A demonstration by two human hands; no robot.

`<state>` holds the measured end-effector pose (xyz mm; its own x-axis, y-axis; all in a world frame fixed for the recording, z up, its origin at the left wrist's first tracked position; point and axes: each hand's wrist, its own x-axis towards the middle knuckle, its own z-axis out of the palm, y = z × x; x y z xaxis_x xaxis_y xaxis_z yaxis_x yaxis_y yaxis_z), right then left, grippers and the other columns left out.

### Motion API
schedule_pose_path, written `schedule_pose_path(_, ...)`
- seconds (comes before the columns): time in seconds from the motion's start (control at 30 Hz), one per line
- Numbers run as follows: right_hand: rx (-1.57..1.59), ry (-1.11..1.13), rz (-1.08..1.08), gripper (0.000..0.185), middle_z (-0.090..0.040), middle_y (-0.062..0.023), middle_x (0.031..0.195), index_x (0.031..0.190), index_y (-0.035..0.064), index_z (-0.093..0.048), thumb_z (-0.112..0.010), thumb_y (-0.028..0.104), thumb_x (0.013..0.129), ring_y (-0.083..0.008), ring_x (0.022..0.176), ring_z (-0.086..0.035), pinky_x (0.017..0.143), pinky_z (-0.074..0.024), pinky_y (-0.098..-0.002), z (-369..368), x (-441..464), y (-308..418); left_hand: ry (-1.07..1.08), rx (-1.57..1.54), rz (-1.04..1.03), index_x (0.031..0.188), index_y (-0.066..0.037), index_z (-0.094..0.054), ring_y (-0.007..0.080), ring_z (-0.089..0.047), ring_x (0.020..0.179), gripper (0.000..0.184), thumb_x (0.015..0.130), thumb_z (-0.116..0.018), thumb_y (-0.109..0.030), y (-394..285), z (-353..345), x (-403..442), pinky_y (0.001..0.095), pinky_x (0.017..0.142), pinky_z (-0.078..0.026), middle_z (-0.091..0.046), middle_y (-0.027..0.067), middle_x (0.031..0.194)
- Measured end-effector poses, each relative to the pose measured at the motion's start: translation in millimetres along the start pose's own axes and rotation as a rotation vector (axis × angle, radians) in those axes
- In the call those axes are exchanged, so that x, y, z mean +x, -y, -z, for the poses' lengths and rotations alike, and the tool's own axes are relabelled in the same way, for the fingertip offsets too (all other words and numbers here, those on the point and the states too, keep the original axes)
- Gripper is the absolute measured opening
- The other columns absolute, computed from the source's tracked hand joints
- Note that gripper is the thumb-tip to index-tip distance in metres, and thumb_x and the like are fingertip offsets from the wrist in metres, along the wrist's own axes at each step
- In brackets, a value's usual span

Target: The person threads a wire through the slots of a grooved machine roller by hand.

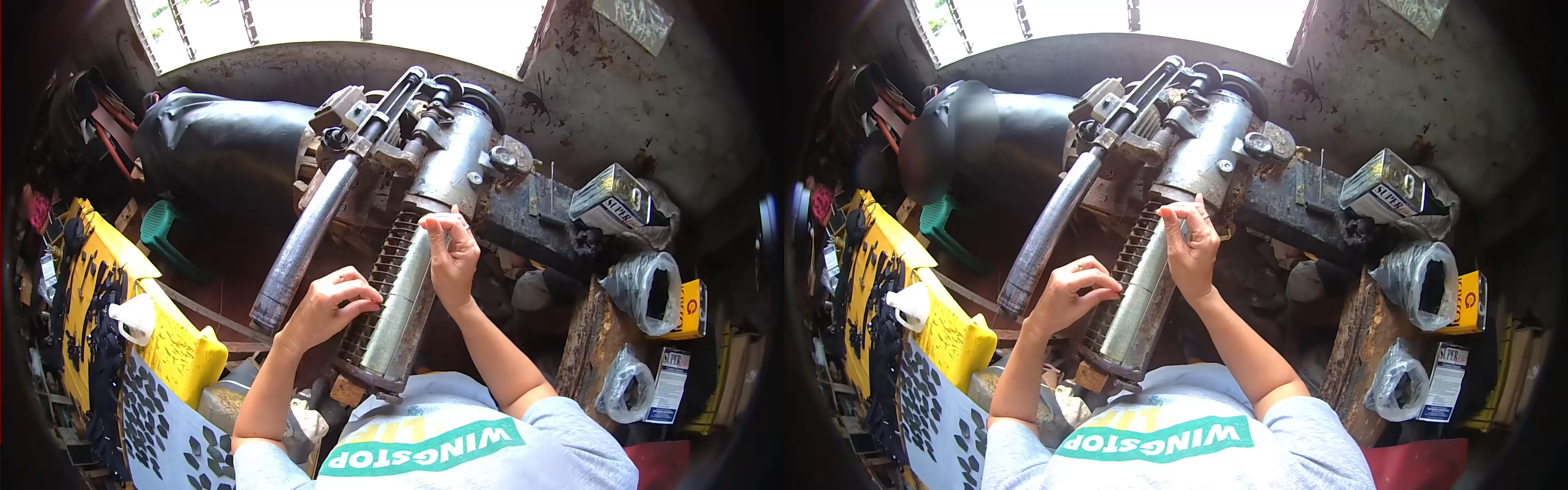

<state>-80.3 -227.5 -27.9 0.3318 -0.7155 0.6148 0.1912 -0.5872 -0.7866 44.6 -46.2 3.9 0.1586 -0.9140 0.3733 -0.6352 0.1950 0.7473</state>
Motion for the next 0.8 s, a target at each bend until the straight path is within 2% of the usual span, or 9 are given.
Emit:
schedule_pose_path(0.07, 0.005, 0.003, -0.005, 0.014, -0.067, -0.0042, 0.084, 0.087, 0.0039, -0.067, -0.066, 0.015, 0.095, -0.0185, 0.081, -0.063, 0.115, -0.0288, -0.0521, 0, 0, -1, -0.013, 0.047, -0.027, 0.093, -0.005, -0.074, 0.0195, -0.067, 0.075, 0.019, 0.075, -0.080, -0.005, -1, 0, -2, 0.0305, 0.068, -0.055, -0.068, 0.0064, 0.084)
schedule_pose_path(0.1, 0.035, 0.023, -0.030, 0.018, -0.070, -0.0021, 0.087, 0.087, 0.0021, -0.069, -0.064, 0.016, 0.098, -0.0124, 0.086, -0.062, 0.118, -0.0235, -0.0488, 1, -1, 0, -0.023, 0.093, -0.041, 0.094, -0.006, -0.075, 0.0206, -0.067, 0.074, 0.019, 0.076, -0.080, -0.006, -3, 0, -2, 0.0310, 0.067, -0.055, -0.069, 0.0076, 0.085)
schedule_pose_path(0.2, 0.022, 0.034, -0.020, 0.019, -0.070, -0.0020, 0.087, 0.087, 0.0021, -0.069, -0.064, 0.017, 0.098, -0.0127, 0.086, -0.062, 0.117, -0.0242, -0.0490, 1, -1, -2, -0.032, 0.137, -0.005, 0.096, -0.006, -0.074, 0.0233, -0.067, 0.075, 0.014, 0.083, -0.074, -0.011, -13, 1, -3, 0.0328, 0.070, -0.056, -0.069, 0.0083, 0.089)
schedule_pose_path(0.23, -0.014, 0.020, 0.000, 0.015, -0.067, -0.0046, 0.083, 0.087, 0.0039, -0.067, -0.065, 0.016, 0.095, -0.0192, 0.081, -0.064, 0.115, -0.0289, -0.0532, 0, 0, -1, -0.053, 0.135, -0.037, 0.099, -0.006, -0.074, 0.0234, -0.067, 0.075, 0.017, 0.083, -0.074, -0.011, -9, 0, -5, 0.0327, 0.069, -0.056, -0.069, 0.0084, 0.089)
schedule_pose_path(0.33, -0.021, 0.028, -0.011, 0.015, -0.067, -0.0047, 0.084, 0.086, 0.0036, -0.067, -0.066, 0.016, 0.095, -0.0193, 0.081, -0.064, 0.116, -0.0281, -0.0534, 0, 0, 0, -0.069, 0.112, -0.072, 0.099, -0.007, -0.075, 0.0211, -0.066, 0.075, 0.021, 0.078, -0.078, -0.007, -2, -4, -8, 0.0309, 0.067, -0.055, -0.068, 0.0084, 0.086)
schedule_pose_path(0.47, -0.018, 0.031, -0.008, 0.015, -0.067, -0.0048, 0.084, 0.086, 0.0036, -0.067, -0.066, 0.015, 0.095, -0.0194, 0.081, -0.064, 0.116, -0.0276, -0.0533, 0, 1, 2, -0.011, 0.121, -0.057, 0.095, -0.009, -0.074, 0.0217, -0.066, 0.074, 0.016, 0.080, -0.077, -0.008, -5, -1, -6, 0.0326, 0.066, -0.055, -0.063, 0.0077, 0.087)
schedule_pose_path(0.8, -0.016, 0.045, -0.011, 0.012, -0.069, -0.0057, 0.084, 0.086, 0.0024, -0.068, -0.065, 0.011, 0.094, -0.0201, 0.084, -0.065, 0.116, -0.0273, -0.0532, 2, 1, 3, 0.091, 0.262, -0.090, 0.094, -0.008, -0.069, 0.0256, -0.066, 0.077, 0.012, 0.083, -0.073, -0.012, -17, 4, 2, 0.0357, 0.065, -0.055, -0.062, 0.0077, 0.087)
